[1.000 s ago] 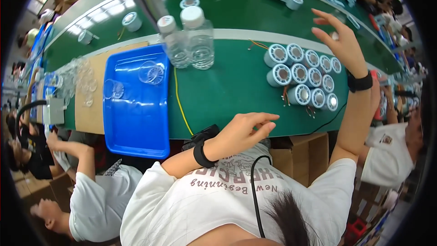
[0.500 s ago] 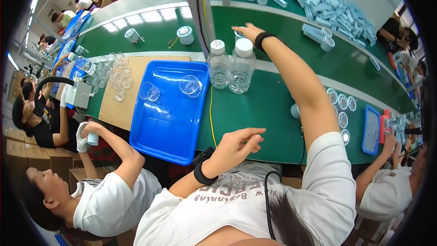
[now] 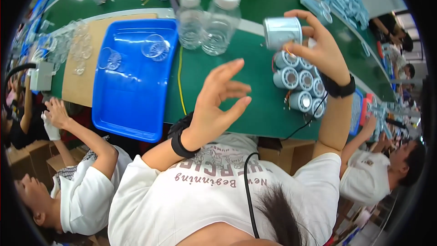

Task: The person wipes a fan motor with a cloth, wipes a plastic housing, and then places the motor inside the housing. They set the assembled unit on the table and pick up another motor to repeat the process.

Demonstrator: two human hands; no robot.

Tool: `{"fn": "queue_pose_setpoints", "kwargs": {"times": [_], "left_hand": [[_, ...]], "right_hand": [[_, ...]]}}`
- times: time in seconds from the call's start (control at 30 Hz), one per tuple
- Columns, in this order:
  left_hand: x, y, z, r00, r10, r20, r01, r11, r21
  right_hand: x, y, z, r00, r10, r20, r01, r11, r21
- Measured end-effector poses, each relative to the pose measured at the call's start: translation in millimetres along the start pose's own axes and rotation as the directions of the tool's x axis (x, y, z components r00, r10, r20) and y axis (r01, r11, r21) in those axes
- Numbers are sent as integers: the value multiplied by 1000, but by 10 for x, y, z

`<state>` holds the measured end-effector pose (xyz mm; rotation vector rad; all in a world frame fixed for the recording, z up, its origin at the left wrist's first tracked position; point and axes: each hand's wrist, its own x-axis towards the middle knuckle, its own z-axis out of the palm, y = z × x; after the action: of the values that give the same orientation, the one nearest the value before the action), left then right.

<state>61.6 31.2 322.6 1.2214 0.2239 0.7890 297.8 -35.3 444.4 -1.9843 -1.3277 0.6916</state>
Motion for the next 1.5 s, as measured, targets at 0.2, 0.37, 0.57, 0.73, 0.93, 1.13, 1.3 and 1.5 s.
{"fn": "queue_pose_setpoints", "kwargs": {"times": [0.2,0.37,0.57,0.73,0.93,1.13,1.3,1.5], "left_hand": [[174,-161,234,926,197,321,-316,871,376],[95,-308,446,956,25,293,-48,996,73],[152,-227,564,874,-376,309,443,877,-185],[138,-217,621,764,-520,383,615,766,-186],[103,-291,621,631,-579,516,716,691,-101],[94,-276,688,546,-632,550,730,681,59],[103,-281,712,432,-677,596,765,625,155],[42,-263,690,539,-643,544,703,699,130]], "right_hand": [[-870,226,279,974,204,101,-225,925,306],[-1259,464,212,959,259,114,-283,893,350],[-1506,605,73,995,56,-82,-43,988,151],[-1541,782,233,964,-188,-187,209,973,100],[-1625,800,180,995,-88,-53,92,993,71],[-1712,695,127,1000,-11,11,10,1000,24],[-1797,706,122,997,66,-29,-65,997,31],[-1923,891,-335,830,258,-494,-393,900,-190]]}}
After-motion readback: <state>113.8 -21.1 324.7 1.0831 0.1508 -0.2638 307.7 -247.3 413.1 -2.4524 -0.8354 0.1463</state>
